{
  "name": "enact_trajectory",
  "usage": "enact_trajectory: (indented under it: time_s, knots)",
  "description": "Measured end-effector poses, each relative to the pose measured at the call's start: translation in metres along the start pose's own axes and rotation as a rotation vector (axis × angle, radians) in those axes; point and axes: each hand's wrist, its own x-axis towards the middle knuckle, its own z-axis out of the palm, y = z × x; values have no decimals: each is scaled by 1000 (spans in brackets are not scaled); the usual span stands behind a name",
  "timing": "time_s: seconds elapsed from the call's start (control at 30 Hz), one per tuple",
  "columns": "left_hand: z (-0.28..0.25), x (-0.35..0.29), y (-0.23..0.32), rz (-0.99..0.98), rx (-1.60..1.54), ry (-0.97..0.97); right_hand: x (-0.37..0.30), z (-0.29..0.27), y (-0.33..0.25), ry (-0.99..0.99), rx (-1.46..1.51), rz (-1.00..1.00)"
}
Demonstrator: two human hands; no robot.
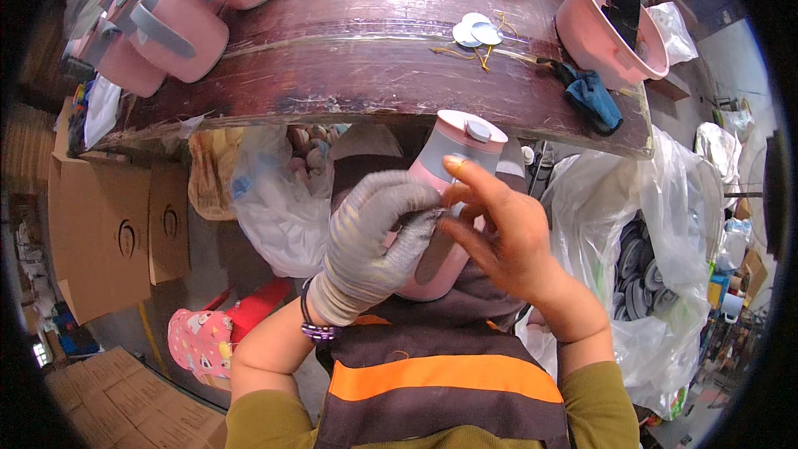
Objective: The person assembles pink plastic pitchers by attaching grey lids and handles. They wipe the pitchers with a cloth and attach circular tags to the handles before placing them on the table.
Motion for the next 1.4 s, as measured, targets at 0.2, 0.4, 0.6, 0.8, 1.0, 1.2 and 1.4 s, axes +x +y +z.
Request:
enact_trajectory:
  time_s: [0.2, 0.4, 0.6, 0.8, 1.0, 1.2, 1.4]
  knots:
    - [2, 2, 8, -163, 0, 88, 4, 9, 8, 154, -213, -181]
    - [13, -1, -6, -720, -752, 85, -4, 29, 41, 525, 1079, 464]
    - [7, -19, 6, -865, -672, -227, -7, -8, 101, 792, 893, 380]
    - [-35, -17, 26, -774, -676, 93, -19, -31, 86, 719, 811, 434]
    - [-78, 35, 22, -358, -585, 503, -29, -1, 72, 385, 741, 435]
    - [-112, 82, -54, -179, -383, 590, -36, 7, 76, 232, 648, 458]
    - [-108, 79, -60, -310, -378, 475, 12, 20, 49, 112, 587, 420]
